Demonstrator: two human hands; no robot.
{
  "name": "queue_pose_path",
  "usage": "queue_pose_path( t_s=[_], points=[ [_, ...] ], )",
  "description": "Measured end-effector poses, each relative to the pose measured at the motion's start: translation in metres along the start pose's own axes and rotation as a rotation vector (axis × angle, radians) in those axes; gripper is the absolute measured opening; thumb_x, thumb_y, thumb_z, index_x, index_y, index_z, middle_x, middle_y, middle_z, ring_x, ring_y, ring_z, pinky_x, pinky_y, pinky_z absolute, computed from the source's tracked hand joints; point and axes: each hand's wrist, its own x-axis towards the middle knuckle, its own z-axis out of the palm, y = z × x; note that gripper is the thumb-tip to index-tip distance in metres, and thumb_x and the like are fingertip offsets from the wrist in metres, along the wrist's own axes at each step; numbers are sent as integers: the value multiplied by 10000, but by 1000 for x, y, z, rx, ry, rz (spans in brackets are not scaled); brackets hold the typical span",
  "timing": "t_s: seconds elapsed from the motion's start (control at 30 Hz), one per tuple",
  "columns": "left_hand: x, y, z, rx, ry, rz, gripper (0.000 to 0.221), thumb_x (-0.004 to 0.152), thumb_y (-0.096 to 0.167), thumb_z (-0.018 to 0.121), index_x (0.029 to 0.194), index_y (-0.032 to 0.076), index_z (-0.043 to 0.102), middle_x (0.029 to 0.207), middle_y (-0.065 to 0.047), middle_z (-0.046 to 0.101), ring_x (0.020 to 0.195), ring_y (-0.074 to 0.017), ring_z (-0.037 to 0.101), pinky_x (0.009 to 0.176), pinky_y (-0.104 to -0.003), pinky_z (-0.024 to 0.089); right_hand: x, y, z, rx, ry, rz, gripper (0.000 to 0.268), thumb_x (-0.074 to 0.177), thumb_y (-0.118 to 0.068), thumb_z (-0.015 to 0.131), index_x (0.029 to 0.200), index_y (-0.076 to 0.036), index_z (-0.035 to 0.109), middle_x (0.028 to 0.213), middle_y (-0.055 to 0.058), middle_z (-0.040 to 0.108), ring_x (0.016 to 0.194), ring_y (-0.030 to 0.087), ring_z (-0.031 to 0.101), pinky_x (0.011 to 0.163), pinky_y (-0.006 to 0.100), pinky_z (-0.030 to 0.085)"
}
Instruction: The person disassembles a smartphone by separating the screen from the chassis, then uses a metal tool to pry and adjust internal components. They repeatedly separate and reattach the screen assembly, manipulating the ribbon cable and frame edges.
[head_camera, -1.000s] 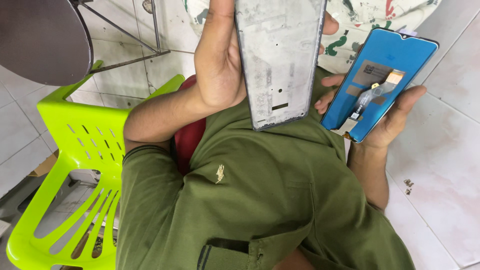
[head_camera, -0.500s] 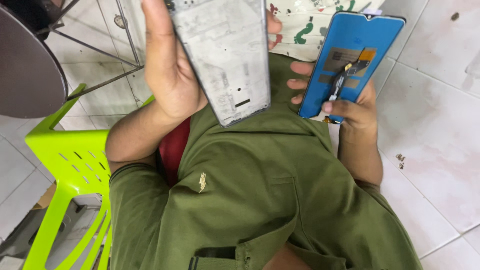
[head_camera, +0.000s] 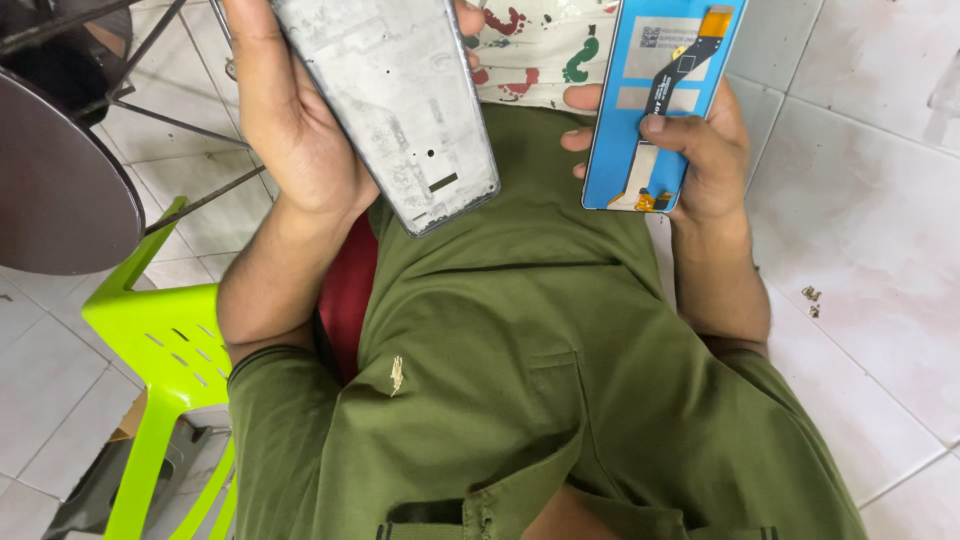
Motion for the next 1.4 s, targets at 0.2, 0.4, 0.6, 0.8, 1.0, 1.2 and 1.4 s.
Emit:
queue_pose_path(
  t_s=[0.2,0.4,0.6,0.8,1.0,1.2,1.4],
  points=[
    [3,3,-1,-20,20,-17,729,1138,583,191,1367,-16,538,1157,-277,666,958,-340,707,823,-409,579,4,1,-2,84,-10,7,665,953,19,466,1594,62,299,1336,413,593,1061,524,698,842,574,644],
    [4,2,-3,-14,25,-25,721,1154,592,185,1340,-17,523,1162,-291,656,938,-341,674,822,-410,564,2,-3,1,89,-20,-33,610,979,23,434,1570,72,293,1330,415,594,1038,526,700,832,570,641],
    [4,2,-3,18,28,-14,720,1151,589,179,1343,-15,520,1164,-290,656,948,-346,678,827,-417,572,-2,-10,2,81,-58,-72,584,976,26,414,1544,95,295,1318,439,581,1027,534,697,829,579,643],
    [6,0,-5,8,54,-19,730,1146,589,177,1348,-24,517,1161,-301,661,945,-358,685,821,-426,569,-2,-16,5,44,-97,-113,557,986,-5,416,1512,152,323,1300,441,587,1018,532,698,808,565,643],
    [5,0,-6,45,86,-38,781,1122,630,201,1381,-42,503,1143,-308,662,927,-373,681,830,-436,569,-2,-21,20,30,-18,-138,542,1038,-113,454,1507,138,344,1330,424,599,1040,495,715,826,520,650],
    [4,3,-9,76,86,-18,750,1128,619,227,1374,-31,509,1129,-283,655,901,-365,658,810,-432,549,1,-26,33,40,31,-114,584,1037,-157,479,1546,75,310,1348,412,597,1054,467,721,842,514,657],
    [5,1,-7,13,127,-6,684,1149,614,218,1460,48,442,1219,-226,632,962,-357,678,813,-454,569,3,-26,38,44,12,-135,582,1042,-155,496,1552,38,291,1350,416,587,1057,469,721,837,526,657]
  ],
)
